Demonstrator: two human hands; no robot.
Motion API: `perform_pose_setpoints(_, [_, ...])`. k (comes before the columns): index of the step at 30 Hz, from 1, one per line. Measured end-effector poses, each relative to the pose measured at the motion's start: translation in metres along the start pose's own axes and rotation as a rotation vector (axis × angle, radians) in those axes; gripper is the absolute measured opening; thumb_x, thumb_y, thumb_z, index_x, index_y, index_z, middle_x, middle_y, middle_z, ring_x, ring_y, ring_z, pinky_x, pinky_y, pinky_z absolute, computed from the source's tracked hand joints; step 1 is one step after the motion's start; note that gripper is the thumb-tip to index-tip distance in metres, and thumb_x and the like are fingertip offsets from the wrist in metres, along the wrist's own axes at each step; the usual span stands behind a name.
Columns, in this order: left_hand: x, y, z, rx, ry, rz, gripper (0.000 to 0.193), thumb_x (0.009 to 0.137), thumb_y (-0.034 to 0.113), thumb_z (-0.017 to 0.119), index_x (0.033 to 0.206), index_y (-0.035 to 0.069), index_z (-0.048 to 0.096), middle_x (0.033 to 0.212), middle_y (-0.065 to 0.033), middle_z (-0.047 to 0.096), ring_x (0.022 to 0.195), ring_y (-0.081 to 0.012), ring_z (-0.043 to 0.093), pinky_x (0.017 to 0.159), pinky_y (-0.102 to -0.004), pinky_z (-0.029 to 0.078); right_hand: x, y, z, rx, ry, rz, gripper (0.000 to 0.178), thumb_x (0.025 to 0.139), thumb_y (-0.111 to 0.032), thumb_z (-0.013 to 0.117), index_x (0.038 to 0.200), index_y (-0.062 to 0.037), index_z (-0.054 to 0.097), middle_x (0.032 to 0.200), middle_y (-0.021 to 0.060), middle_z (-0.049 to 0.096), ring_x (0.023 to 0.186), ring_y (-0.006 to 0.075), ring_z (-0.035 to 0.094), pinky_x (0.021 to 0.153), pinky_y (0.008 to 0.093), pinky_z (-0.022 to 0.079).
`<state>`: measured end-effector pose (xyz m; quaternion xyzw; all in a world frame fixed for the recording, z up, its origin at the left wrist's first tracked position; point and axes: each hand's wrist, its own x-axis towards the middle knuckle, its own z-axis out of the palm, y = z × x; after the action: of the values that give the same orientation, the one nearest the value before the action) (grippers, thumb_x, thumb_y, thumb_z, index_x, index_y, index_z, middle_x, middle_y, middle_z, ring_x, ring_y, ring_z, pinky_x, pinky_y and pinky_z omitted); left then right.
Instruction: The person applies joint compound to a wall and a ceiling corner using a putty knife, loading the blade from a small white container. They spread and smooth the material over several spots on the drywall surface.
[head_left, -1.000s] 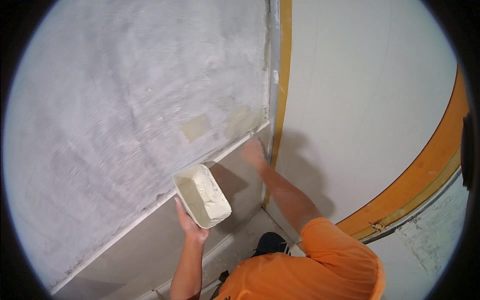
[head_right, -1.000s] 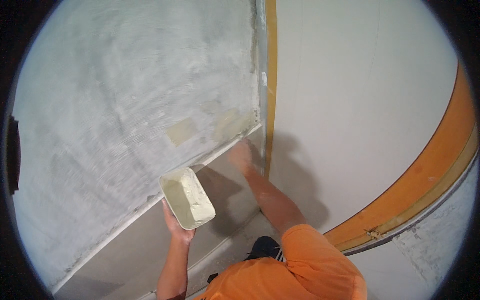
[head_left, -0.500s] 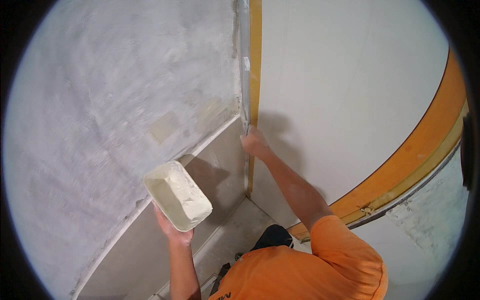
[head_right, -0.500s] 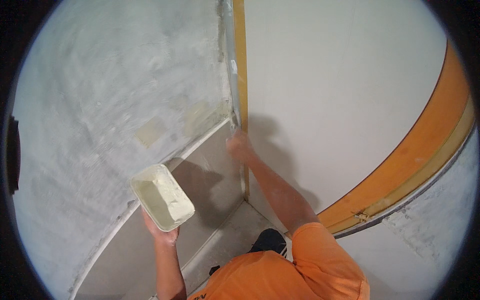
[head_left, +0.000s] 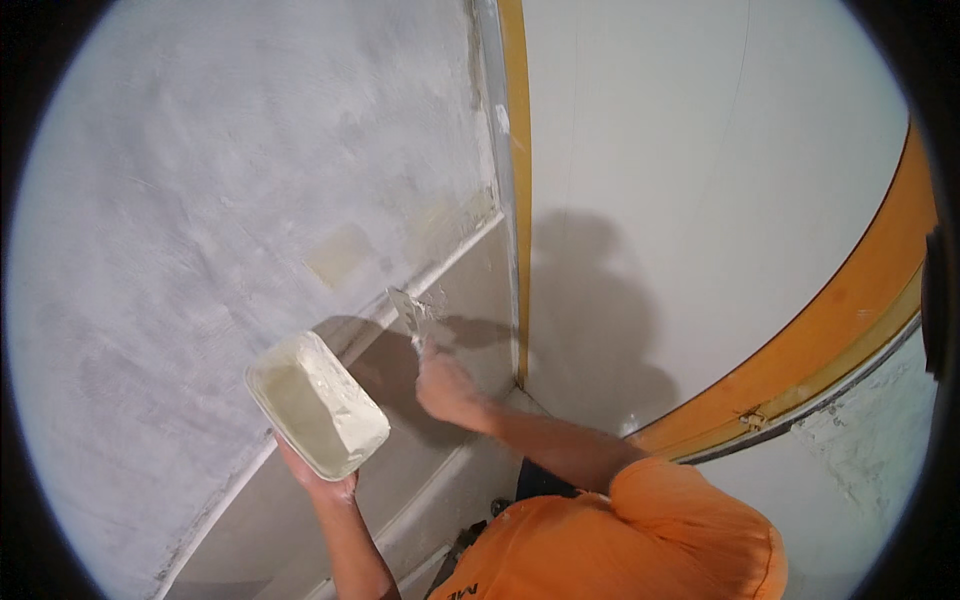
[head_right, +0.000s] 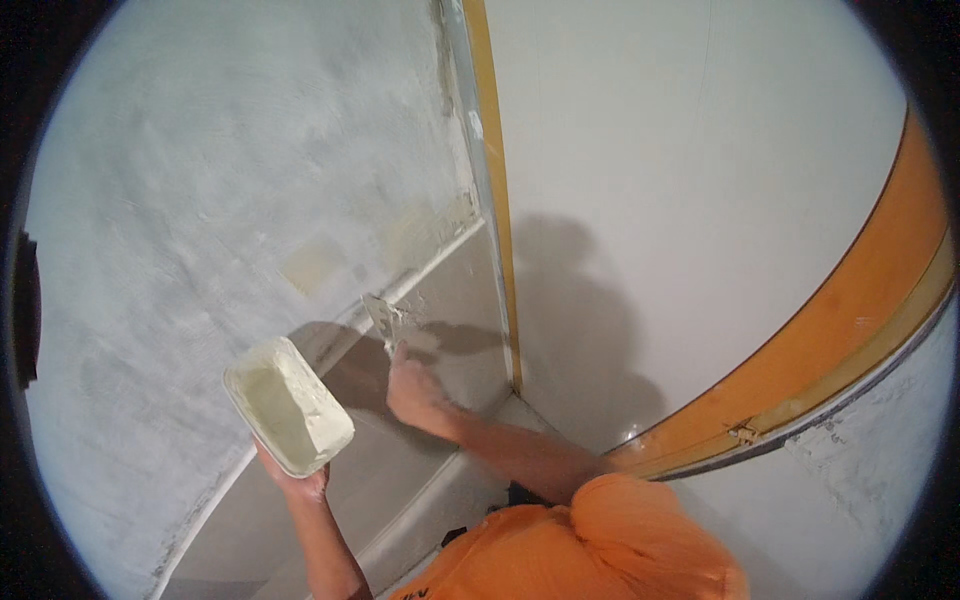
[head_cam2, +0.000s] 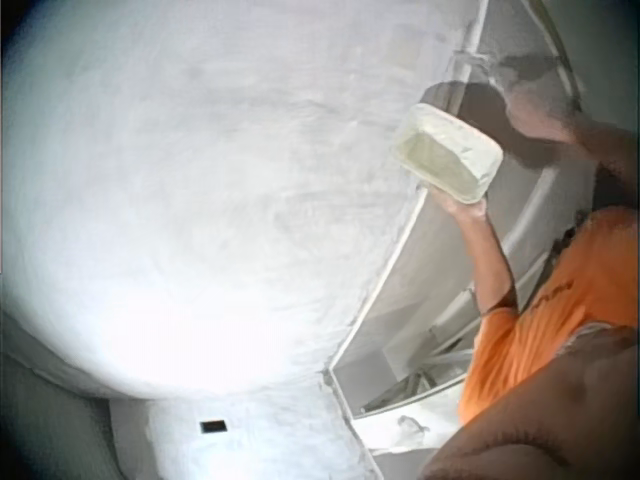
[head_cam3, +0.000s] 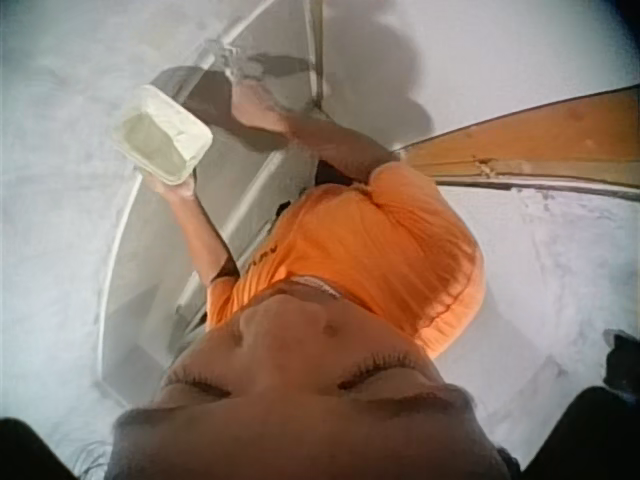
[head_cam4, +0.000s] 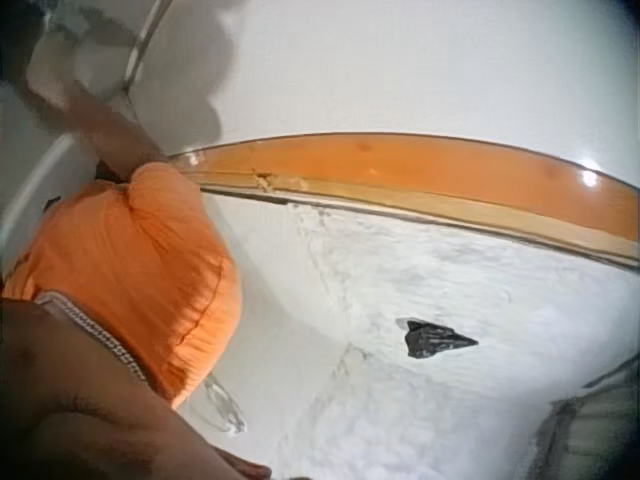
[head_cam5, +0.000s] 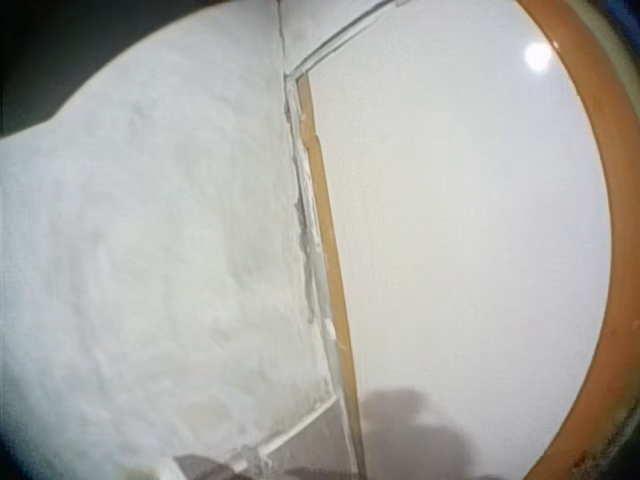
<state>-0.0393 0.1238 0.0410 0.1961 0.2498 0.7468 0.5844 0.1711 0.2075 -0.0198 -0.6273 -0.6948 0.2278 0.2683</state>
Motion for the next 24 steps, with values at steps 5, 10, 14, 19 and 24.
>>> perform_pose_setpoints(5, [0.008,-0.011,0.008,-0.077,-0.026,-0.127,0.051,0.110,0.045,0.040,0.145,0.010,0.054,0.138,-0.0080,0.063,0.121,-0.0305,0.065,0.102,-0.0478,0.057,0.040,0.094,-0.074,0.031,0.279,0.207,0.051,0.091,-0.019,0.069,0.132,0.0072,0.055,0.117,0.0307,0.068,0.110,0.0492,0.066,0.094,0.0511,0.054])
perform_pose_setpoints(10, [0.009,-0.014,0.010,-0.123,-0.068,-0.211,0.054,0.110,0.048,0.040,0.147,0.010,0.052,0.139,-0.0089,0.062,0.122,-0.0309,0.064,0.103,-0.0486,0.056,0.117,0.138,-0.118,0.008,0.377,0.222,0.054,0.089,-0.022,0.074,0.130,0.0077,0.055,0.108,0.0296,0.071,0.104,0.0474,0.069,0.092,0.0531,0.055])
perform_pose_setpoints(14, [0.013,-0.029,0.022,-0.126,-0.129,-0.254,0.056,0.110,0.051,0.041,0.148,0.011,0.050,0.140,-0.0096,0.062,0.123,-0.0312,0.063,0.105,-0.0488,0.055,0.144,0.137,-0.077,-0.138,0.227,0.178,0.052,0.089,-0.018,0.070,0.128,0.0120,0.053,0.113,0.0321,0.069,0.109,0.0477,0.069,0.095,0.0541,0.055])
perform_pose_setpoints(19, [0.014,-0.023,0.002,-0.144,-0.106,-0.228,0.053,0.111,0.048,0.041,0.146,0.010,0.052,0.139,-0.0089,0.063,0.122,-0.0299,0.065,0.104,-0.0486,0.055,0.030,0.018,-0.019,0.037,0.109,0.146,0.058,0.092,-0.013,0.062,0.140,0.0161,0.045,0.116,0.0356,0.067,0.114,0.0476,0.067,0.100,0.0542,0.053])
perform_pose_setpoints(24, [0.014,-0.022,-0.004,-0.137,-0.089,-0.238,0.051,0.112,0.046,0.040,0.144,0.010,0.054,0.138,-0.0078,0.064,0.120,-0.0286,0.066,0.104,-0.0481,0.055,0.003,0.022,-0.076,0.179,0.051,0.107,0.057,0.095,-0.018,0.061,0.142,0.0116,0.047,0.117,0.0378,0.065,0.115,0.0477,0.064,0.100,0.0519,0.051])
